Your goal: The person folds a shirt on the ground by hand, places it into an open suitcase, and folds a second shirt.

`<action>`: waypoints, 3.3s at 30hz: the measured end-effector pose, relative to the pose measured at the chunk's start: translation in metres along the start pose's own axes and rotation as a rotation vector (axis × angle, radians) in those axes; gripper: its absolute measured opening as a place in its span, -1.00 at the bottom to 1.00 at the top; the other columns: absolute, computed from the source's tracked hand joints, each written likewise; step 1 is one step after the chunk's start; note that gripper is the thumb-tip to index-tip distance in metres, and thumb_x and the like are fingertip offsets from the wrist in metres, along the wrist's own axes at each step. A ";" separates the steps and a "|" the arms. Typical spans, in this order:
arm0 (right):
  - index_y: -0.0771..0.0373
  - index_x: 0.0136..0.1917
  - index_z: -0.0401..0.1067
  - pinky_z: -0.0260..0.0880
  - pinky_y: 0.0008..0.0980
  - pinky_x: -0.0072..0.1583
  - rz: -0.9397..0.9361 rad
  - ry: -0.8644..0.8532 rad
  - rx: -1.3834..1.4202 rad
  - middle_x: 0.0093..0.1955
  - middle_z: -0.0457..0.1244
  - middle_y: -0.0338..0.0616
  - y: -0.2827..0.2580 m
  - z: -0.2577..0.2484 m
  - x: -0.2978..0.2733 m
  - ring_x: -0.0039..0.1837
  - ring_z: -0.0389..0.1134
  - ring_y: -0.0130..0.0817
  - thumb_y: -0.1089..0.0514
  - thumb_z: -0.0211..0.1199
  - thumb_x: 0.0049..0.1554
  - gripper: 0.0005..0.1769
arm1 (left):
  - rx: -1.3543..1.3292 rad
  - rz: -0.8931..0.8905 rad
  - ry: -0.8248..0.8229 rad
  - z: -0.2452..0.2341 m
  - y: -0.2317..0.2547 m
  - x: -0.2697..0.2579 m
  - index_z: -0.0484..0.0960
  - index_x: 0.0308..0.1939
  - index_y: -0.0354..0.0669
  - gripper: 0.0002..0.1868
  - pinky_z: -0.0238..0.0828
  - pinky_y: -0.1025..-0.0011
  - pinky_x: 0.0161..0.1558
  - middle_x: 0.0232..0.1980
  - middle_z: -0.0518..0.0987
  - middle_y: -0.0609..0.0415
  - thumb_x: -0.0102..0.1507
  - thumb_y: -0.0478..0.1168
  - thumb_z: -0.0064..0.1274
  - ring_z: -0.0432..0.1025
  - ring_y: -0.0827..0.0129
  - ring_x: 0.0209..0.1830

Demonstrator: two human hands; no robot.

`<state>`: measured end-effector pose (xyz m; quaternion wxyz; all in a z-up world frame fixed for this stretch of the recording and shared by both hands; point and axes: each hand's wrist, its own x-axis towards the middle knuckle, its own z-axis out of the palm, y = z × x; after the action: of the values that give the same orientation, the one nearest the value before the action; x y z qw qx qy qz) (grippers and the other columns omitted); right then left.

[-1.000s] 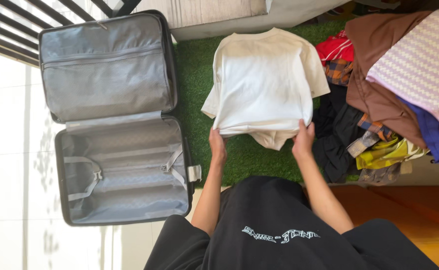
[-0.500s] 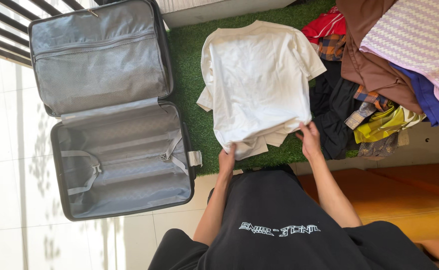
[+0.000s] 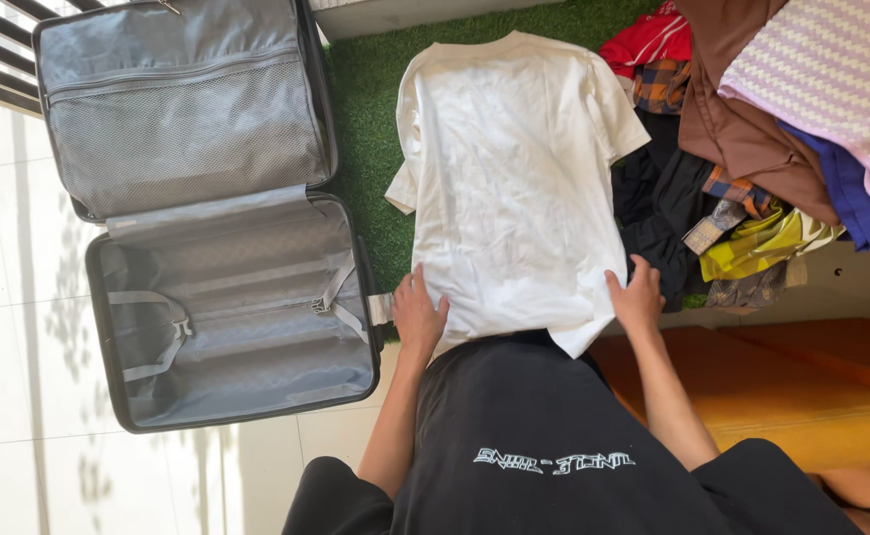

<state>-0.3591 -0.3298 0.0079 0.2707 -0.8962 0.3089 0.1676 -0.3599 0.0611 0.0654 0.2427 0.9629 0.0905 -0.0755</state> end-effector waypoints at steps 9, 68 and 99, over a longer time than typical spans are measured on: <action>0.20 0.57 0.17 -0.10 0.21 0.50 -0.703 0.160 -0.086 0.60 -0.02 0.25 -0.083 0.066 0.048 0.62 -0.08 0.21 -0.04 0.20 0.24 -0.30 | -0.193 0.019 0.270 0.051 -0.002 0.138 0.29 0.45 -0.32 -0.29 0.14 -0.07 0.28 0.46 0.23 -0.39 0.31 -0.10 0.17 0.17 -0.25 0.43; -0.03 0.63 0.09 -0.68 0.42 0.57 -0.759 0.040 -0.409 0.75 -0.24 -0.05 -0.265 0.061 0.295 0.78 -0.39 -0.03 -0.45 -0.02 0.29 -0.20 | 0.150 0.070 0.108 0.010 -0.014 0.332 0.30 0.45 0.01 -0.13 -0.16 -0.19 0.46 0.52 0.11 -0.32 0.18 0.32 0.09 -0.09 -0.29 0.56; -0.25 0.67 -0.23 -0.75 0.41 0.51 -0.651 -0.194 -0.480 0.76 -0.47 -0.39 -0.302 0.049 0.310 0.72 -0.54 -0.34 -0.67 -0.18 0.09 0.03 | 0.242 0.260 0.166 0.059 -0.015 0.409 0.27 0.52 0.16 -0.17 -0.29 -0.17 0.53 0.66 0.03 -0.01 0.25 0.35 -0.01 -0.12 0.06 0.64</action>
<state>0.0620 -0.2446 -0.0610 0.1209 -0.9648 -0.0655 0.2241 0.0285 0.1022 -0.0697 0.1246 0.9915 -0.0247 0.0262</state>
